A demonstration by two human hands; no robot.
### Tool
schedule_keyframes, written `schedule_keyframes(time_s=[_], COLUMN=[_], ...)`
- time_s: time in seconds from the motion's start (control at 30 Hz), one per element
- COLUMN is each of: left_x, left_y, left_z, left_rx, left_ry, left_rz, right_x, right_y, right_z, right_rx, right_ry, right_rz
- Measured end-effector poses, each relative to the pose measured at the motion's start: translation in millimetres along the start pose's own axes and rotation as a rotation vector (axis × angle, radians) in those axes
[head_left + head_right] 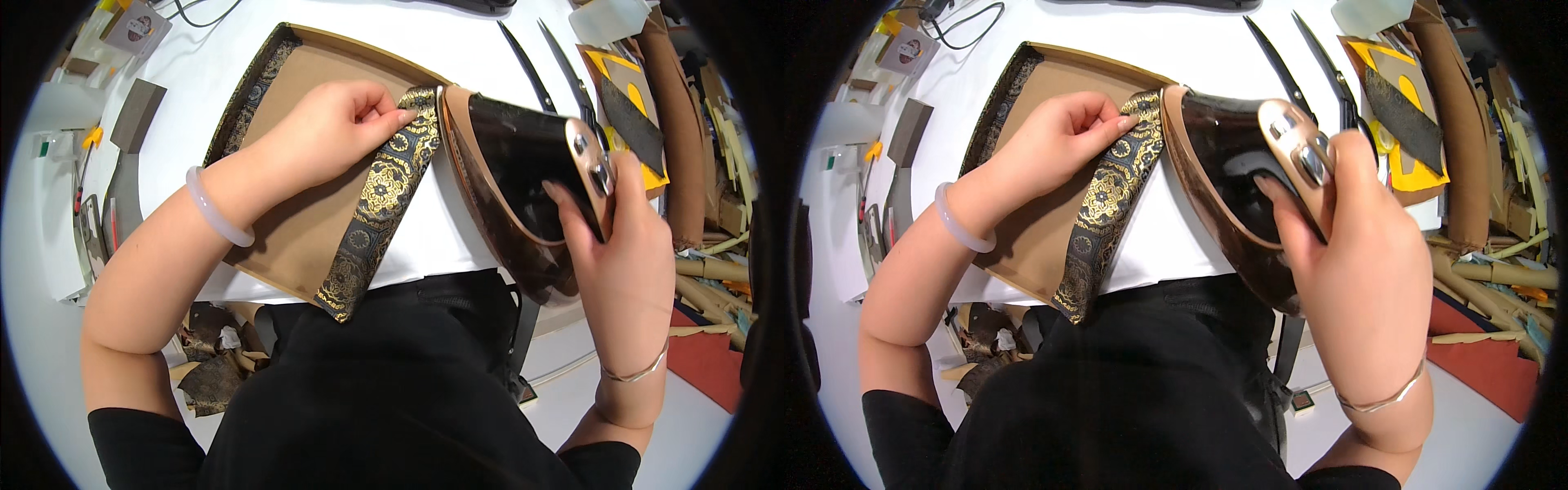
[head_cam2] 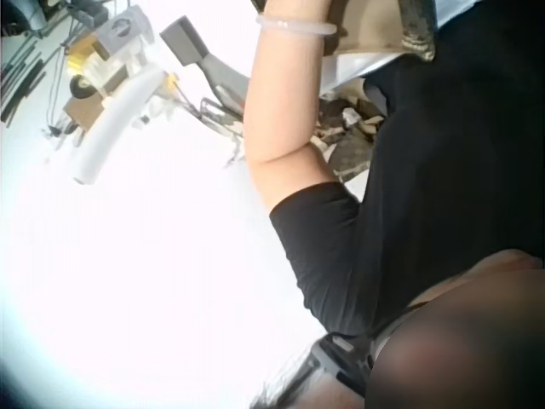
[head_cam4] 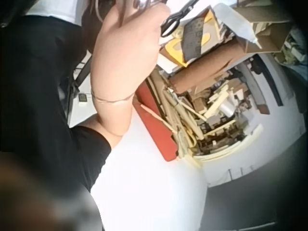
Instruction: The person decorates a rectangular cardboard box by applying a patterned fabric strip along its edges. They use scissors to trim the fabric, a small iron to press it flat, and a hot glue gun to secure the fabric to the box. The person repeatedly trims, presses, and glues the fabric around the box's perimeter.
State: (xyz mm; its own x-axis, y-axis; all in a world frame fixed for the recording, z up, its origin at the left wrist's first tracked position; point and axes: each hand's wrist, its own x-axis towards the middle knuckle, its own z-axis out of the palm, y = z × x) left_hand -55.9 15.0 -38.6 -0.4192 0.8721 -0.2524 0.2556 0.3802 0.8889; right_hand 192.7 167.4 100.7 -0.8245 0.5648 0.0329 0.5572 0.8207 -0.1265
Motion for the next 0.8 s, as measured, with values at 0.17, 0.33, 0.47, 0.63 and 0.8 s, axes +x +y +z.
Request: schedule_keyframes(time_s=[0.17,0.33,0.47,0.63,0.8], left_x=[-5.3,-8.1,-6.5,-10.1,-14.4], left_y=[2.8,14.0,17.6,8.1,1.6], left_z=[-0.9,-15.3,-19.5,-10.5,-6.2], left_rx=[-0.029,-0.353,-0.212,-0.097,-0.001], left_ry=[0.061,0.071,-0.086,-0.092,-0.052], left_rz=[-0.026,-0.154,-0.288,-0.155,-0.072], right_x=[14.5,14.6,16.2,14.7,13.2], right_y=[-6.5,-8.1,-5.7,-7.8,-11.6], right_z=[7.7,5.1,7.9,7.5,2.3], right_rx=[0.031,0.008,0.059,-0.023,-0.006], right_ry=[0.080,0.060,0.060,0.066,0.030], right_rz=[-0.115,-0.071,-0.053,-0.056,-0.054])
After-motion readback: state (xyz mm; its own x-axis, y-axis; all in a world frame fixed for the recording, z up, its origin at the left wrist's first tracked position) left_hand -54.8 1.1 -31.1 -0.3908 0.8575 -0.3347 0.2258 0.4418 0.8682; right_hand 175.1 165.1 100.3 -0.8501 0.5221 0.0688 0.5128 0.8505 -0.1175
